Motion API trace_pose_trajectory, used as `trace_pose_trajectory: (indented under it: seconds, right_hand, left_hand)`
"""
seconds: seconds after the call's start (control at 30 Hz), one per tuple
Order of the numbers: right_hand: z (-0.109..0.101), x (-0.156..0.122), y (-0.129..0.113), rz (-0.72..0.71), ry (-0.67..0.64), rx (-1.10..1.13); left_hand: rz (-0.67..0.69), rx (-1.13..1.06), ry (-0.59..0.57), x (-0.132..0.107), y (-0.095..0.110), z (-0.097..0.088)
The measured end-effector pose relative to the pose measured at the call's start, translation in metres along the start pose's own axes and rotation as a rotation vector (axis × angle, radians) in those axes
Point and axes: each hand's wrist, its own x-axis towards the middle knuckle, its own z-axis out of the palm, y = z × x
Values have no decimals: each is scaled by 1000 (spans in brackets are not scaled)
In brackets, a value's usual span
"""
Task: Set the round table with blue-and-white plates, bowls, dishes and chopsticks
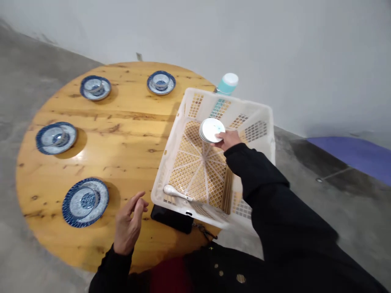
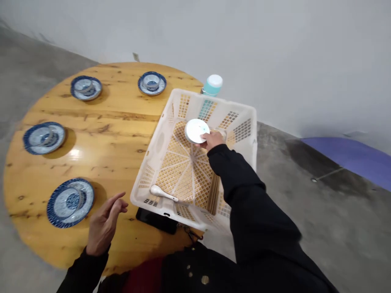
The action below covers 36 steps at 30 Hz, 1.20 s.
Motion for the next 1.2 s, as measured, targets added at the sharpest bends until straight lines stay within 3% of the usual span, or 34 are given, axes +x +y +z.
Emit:
trace_pose_trajectory:
  seconds: [0.17, 0.33, 0.43, 0.57, 0.73, 0.93, 1.07, 1.2]
  right_hand:
    - [0, -85, -46, 113, -300, 154]
    - [5, -175, -85, 60, -678, 84]
    - [13, -212, -94, -49, -873, -9]
    - [21, -250, -88, -128, -1028, -129]
    - [24, -299, -60, -131, -991, -169]
    - [37, -378, -13, -125, -780, -174]
    - [70, -443, 16, -82, -706, -132]
    - [118, -505, 45, -59, -656, -95]
  left_hand:
    - [145, -116, -131, -10, 29, 11]
    - [79, -466, -309, -32, 47, 16]
    - [36, -595, -378, -50, 53, 8]
    - [29, -514, -362, -78, 44, -8]
    - [-63, -407, -379, -105, 15, -20]
    - [-81, -397, -419, -130, -24, -48]
    - [-102, -419, -421, -151, -69, -86]
    - [-134, -460, -375, -176, -125, -131]
